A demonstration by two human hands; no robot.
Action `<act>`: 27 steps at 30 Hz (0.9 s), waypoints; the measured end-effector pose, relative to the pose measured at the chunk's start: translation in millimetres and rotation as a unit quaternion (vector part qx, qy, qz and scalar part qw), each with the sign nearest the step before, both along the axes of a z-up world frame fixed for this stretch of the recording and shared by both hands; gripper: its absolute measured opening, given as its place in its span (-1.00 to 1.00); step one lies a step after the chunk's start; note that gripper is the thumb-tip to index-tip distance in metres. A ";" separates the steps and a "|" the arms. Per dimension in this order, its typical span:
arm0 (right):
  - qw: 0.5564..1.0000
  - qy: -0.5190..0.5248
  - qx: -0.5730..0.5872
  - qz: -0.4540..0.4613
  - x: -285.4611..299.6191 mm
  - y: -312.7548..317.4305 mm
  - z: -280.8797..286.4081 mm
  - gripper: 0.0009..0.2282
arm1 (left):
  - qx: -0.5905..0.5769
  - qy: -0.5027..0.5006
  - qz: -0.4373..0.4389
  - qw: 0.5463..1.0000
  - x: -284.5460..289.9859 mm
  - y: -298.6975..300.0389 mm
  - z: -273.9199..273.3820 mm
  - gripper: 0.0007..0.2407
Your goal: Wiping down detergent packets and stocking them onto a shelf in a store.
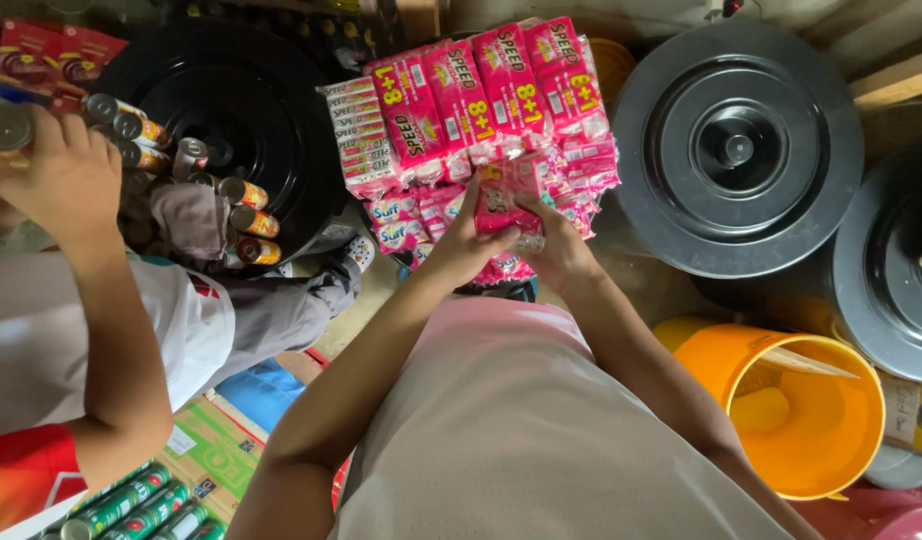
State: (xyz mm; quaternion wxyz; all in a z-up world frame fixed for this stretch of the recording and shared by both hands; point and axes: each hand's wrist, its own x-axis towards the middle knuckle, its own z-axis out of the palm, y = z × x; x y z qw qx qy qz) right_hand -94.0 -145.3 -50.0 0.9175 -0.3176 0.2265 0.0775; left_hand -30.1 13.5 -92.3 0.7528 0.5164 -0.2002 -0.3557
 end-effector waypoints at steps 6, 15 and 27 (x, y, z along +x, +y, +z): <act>0.998 0.020 -0.048 0.042 -3.3 -3.3 -4.3 -0.68 | 0.059 -0.051 -0.042 0.996 0.6 22.9 26.7 -0.18; 0.997 -0.013 -0.062 0.044 -4.1 5.7 -16.2 -0.63 | 0.151 -0.189 0.016 0.970 5.3 42.9 6.4 -0.34; 0.980 -0.053 -0.186 0.048 -3.1 8.4 -11.5 -0.10 | 0.150 -0.124 0.011 0.981 14.8 46.3 30.5 -0.36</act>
